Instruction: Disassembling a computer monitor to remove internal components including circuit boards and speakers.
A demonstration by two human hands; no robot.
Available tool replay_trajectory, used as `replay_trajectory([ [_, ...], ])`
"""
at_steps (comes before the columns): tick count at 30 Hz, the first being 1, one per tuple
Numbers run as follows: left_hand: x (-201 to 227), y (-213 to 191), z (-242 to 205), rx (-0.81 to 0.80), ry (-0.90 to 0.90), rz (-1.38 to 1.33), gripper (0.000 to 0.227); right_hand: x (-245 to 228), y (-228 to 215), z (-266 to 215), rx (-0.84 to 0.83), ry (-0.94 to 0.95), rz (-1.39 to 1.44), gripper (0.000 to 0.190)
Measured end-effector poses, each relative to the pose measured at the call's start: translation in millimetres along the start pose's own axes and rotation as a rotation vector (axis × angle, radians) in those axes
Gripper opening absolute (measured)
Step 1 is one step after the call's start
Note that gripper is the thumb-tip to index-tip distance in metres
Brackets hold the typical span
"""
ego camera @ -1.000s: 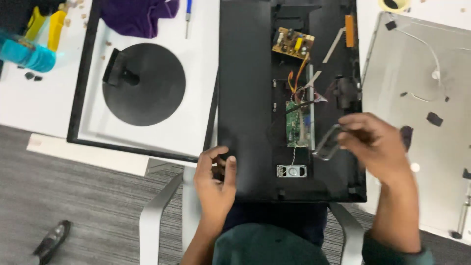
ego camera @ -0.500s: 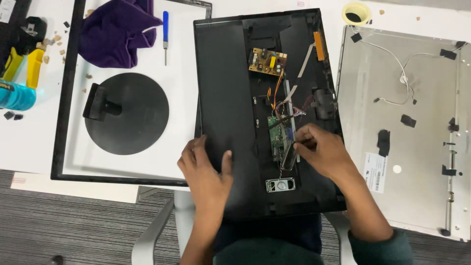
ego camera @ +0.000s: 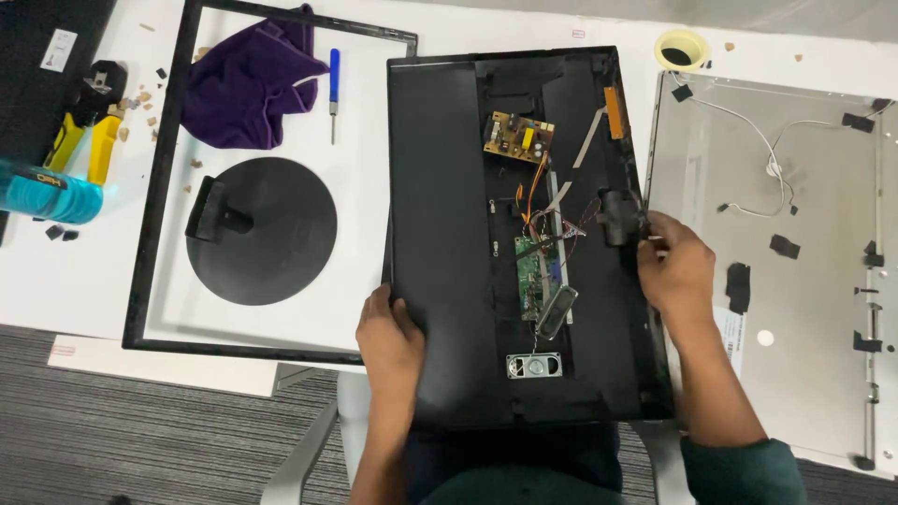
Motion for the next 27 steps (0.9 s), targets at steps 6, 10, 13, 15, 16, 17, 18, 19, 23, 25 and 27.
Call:
replay_trajectory([
  [6,-12.4,-14.3,17.1,-0.019,0.035,0.003,0.025,-12.4,-2.4,-18.9,-0.035,0.059,0.049,0.037],
  [10,-29.4,-24.4,21.4,-0.014,0.12,-0.024,0.026,-10.5,3.9,-39.4,-0.038,0.058,0.014,0.038],
  [13,-32.9,-26.5,24.0,-0.02,0.157,0.029,0.026,-16.4,-0.2,-52.5,-0.038,0.081,-0.017,0.04],
  [15,-29.6,-27.8,24.2,-0.056,0.126,0.033,0.026,-14.0,-1.1,-57.8,-0.039,0.098,-0.014,0.039],
  [16,-28.4,-27.0,23.4,-0.089,0.096,0.033,0.026,-11.6,-2.2,-60.8,-0.035,0.111,-0.014,0.037],
  [17,-27.2,-27.8,22.2,-0.092,0.095,0.037,0.026,-10.6,-1.7,-62.4,-0.039,0.114,-0.013,0.037],
  [18,-24.7,-29.5,22.0,-0.075,0.114,0.045,0.026,-10.3,-2.4,-63.8,-0.037,0.113,0.009,0.039],
  [19,-22.2,-31.2,21.9,-0.057,0.133,0.053,0.027,-10.1,-2.9,-65.0,-0.036,0.113,0.031,0.04],
  [23,-9.4,-36.5,23.8,-0.095,0.081,0.112,0.026,-13.0,-4.8,-62.8,-0.073,0.116,0.014,0.043],
  [25,12.5,-51.0,21.6,0.064,0.259,0.253,0.031,-23.1,-11.9,-65.9,0.026,0.003,-0.027,0.047],
  [27,35.8,-60.4,21.0,0.106,0.294,0.252,0.032,-45.2,-20.6,-71.4,0.079,-0.091,-0.049,0.044],
])
Point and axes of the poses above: each hand's wrist, its own z-axis towards the middle knuckle, its own y-axis out of the palm, x = y × z, the point moved 6 cm from there along z, towards the middle knuckle, and after that the axes turned 11 degrees about y, right-handed, at the moved point
